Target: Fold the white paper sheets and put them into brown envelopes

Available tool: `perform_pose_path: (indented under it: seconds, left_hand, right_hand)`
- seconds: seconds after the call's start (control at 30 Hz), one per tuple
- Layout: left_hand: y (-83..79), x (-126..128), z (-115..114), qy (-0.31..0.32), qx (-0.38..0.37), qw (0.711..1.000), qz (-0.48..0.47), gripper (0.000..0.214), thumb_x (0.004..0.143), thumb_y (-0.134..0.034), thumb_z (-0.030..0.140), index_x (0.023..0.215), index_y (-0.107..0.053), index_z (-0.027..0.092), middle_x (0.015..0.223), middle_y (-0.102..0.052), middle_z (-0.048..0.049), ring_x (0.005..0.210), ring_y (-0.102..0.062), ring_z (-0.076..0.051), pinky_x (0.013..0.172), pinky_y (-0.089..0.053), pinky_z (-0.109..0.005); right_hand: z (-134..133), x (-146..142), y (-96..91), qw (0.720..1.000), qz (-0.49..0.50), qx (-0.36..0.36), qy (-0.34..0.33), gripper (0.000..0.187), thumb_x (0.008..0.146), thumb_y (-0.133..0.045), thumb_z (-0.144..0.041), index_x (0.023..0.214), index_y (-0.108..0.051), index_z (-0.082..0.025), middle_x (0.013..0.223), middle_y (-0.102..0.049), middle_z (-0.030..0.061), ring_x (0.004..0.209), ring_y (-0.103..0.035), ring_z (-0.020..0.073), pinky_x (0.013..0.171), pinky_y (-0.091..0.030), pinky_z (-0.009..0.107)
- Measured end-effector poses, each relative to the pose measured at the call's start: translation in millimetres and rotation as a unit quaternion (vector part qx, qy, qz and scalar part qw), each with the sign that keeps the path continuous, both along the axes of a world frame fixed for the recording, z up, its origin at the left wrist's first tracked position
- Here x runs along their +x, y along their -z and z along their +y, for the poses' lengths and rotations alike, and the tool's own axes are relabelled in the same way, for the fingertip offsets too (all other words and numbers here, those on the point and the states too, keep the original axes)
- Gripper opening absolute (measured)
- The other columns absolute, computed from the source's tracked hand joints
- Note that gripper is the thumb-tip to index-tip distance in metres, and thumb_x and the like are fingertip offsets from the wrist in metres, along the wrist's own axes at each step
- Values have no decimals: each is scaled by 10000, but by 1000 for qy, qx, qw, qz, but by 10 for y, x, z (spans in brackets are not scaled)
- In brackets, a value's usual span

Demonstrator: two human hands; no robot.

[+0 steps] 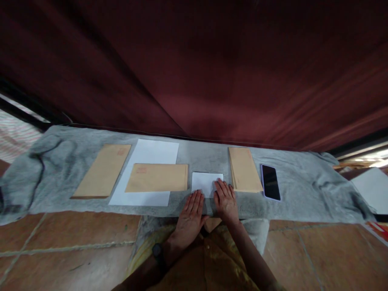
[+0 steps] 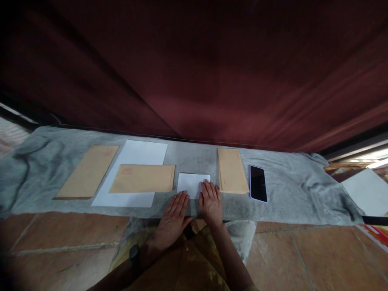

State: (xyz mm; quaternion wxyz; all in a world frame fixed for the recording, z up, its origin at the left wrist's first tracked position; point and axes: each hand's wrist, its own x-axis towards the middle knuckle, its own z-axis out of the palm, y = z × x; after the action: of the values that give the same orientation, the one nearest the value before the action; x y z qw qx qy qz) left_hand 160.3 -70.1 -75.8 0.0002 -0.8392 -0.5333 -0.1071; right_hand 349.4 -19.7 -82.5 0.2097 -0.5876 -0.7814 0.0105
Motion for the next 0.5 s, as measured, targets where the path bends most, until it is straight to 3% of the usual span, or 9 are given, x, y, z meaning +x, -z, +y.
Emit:
perform_pose_path:
  seconds: [0.17, 0.37, 0.5]
  left_hand:
    - [-42, 20, -4, 1, -9, 1000, 12, 697, 927, -554, 348, 1521, -357, 40, 1625, -300, -212, 1511, -288, -312, 1232, -286, -475]
    - [-1, -1, 7, 19, -18, 1000, -3, 705, 920, -559, 359, 1510, -364, 25, 1572, -392, -241, 1489, -341, -312, 1214, -318, -488]
    - [27, -4, 3, 22, -12, 1000, -2, 656, 921, -573, 373, 1467, -436, 36, 1553, -426, -234, 1476, -363, -325, 1202, -339, -504]
  right_hand:
    - [7, -122, -42, 1000, 10, 4, 11, 443, 1010, -415, -201, 1437, -521, -149, 1489, -536, 129, 1401, -448, 307, 1181, -294, 573]
    - [189, -425, -114, 988, 47, -54, -136, 439, 1008, -398, -176, 1421, -546, -154, 1511, -517, 98, 1432, -421, 242, 1198, -347, 469]
    - [361, -528, -173, 981, 36, -85, -171, 460, 976, -403, -113, 1405, -562, -158, 1501, -528, 94, 1415, -441, 236, 1204, -344, 482]
